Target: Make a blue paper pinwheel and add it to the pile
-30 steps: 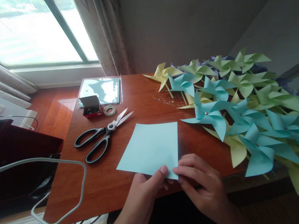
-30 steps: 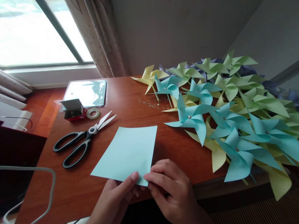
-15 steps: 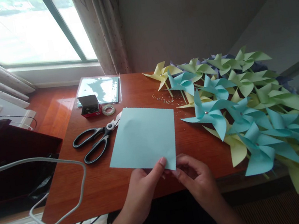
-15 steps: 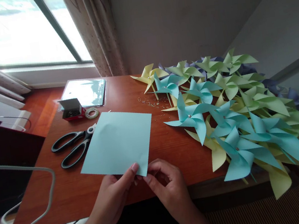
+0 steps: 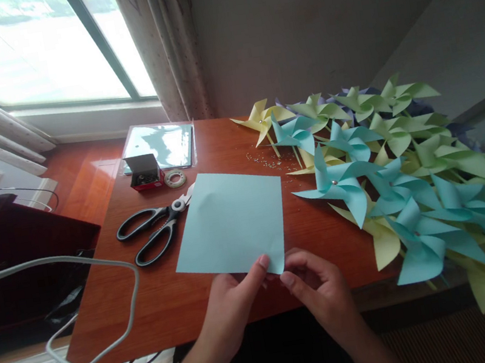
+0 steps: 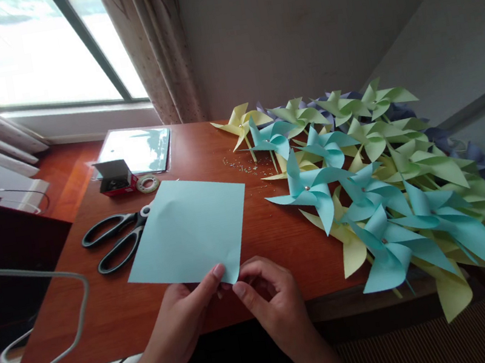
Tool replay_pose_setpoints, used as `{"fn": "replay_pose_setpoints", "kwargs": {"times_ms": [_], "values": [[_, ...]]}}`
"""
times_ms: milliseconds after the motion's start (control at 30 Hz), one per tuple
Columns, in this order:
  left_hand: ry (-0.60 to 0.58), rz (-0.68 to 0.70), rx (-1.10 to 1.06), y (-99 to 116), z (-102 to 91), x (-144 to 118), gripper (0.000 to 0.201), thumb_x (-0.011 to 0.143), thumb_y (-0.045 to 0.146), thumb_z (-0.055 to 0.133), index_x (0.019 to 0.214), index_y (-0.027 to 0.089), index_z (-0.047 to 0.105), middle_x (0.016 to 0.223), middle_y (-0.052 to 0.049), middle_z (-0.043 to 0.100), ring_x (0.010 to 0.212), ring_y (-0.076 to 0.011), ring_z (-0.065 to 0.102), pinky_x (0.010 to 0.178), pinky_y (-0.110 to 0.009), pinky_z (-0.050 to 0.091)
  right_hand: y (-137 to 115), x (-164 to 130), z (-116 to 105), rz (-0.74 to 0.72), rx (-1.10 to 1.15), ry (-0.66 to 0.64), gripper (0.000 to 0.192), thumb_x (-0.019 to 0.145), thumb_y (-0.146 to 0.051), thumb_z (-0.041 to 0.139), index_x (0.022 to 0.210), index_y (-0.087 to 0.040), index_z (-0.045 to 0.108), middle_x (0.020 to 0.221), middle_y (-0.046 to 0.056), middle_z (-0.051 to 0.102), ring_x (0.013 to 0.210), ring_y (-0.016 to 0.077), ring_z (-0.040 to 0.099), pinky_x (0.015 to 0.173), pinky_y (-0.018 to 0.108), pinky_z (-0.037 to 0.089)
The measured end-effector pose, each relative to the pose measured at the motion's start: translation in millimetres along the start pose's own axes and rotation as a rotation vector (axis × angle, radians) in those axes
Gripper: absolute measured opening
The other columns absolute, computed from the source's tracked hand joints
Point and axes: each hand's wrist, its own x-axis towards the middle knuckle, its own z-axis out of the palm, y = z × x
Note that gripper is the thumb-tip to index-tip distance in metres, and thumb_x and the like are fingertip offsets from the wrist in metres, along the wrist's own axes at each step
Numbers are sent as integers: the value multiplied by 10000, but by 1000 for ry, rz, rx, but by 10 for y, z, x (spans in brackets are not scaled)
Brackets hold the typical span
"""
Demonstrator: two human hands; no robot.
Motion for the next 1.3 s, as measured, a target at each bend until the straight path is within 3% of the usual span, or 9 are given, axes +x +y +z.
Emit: {"fn": "replay_pose_setpoints", "kwargs": {"times_ms": [133, 567, 1033, 1300], "values": [[7, 16, 11, -9, 13, -1, 347, 780, 463, 783, 649, 147, 727, 721, -71, 759, 730, -210, 668, 710, -288, 475, 2, -8, 10, -5, 2, 49, 167, 912, -356, 662, 878, -203, 719, 850, 70, 729, 767, 206, 686, 678, 306, 585], [103, 165, 129, 49, 71, -32, 254, 796, 403, 763, 735, 159, 735, 739, -41, 759, 731, -209, 672, 721, -285, 497, -37, -39, -33, 110, 84, -1, 141, 923, -333, 652, 899, -213, 722, 825, 24, 657, 653, 144, 571, 615, 253, 531], [88, 170, 137, 19, 69, -22, 264, 821, 387, 745, 689, 162, 704, 685, -18, 736, 685, -180, 655, 680, -262, 492, -46, -41, -4, 175, 162, 44, 146, 902, -344, 687, 859, -215, 739, 793, 14, 638, 642, 137, 533, 643, 257, 500], [29, 180, 133, 53, 102, -46, 177, 791, 340, 766, 805, 166, 737, 853, -32, 793, 817, -203, 702, 784, -275, 525, -47, -46, 30, 195, 170, 102, 153, 903, -328, 688, 816, -204, 703, 773, 2, 606, 655, 128, 517, 658, 246, 485]]}}
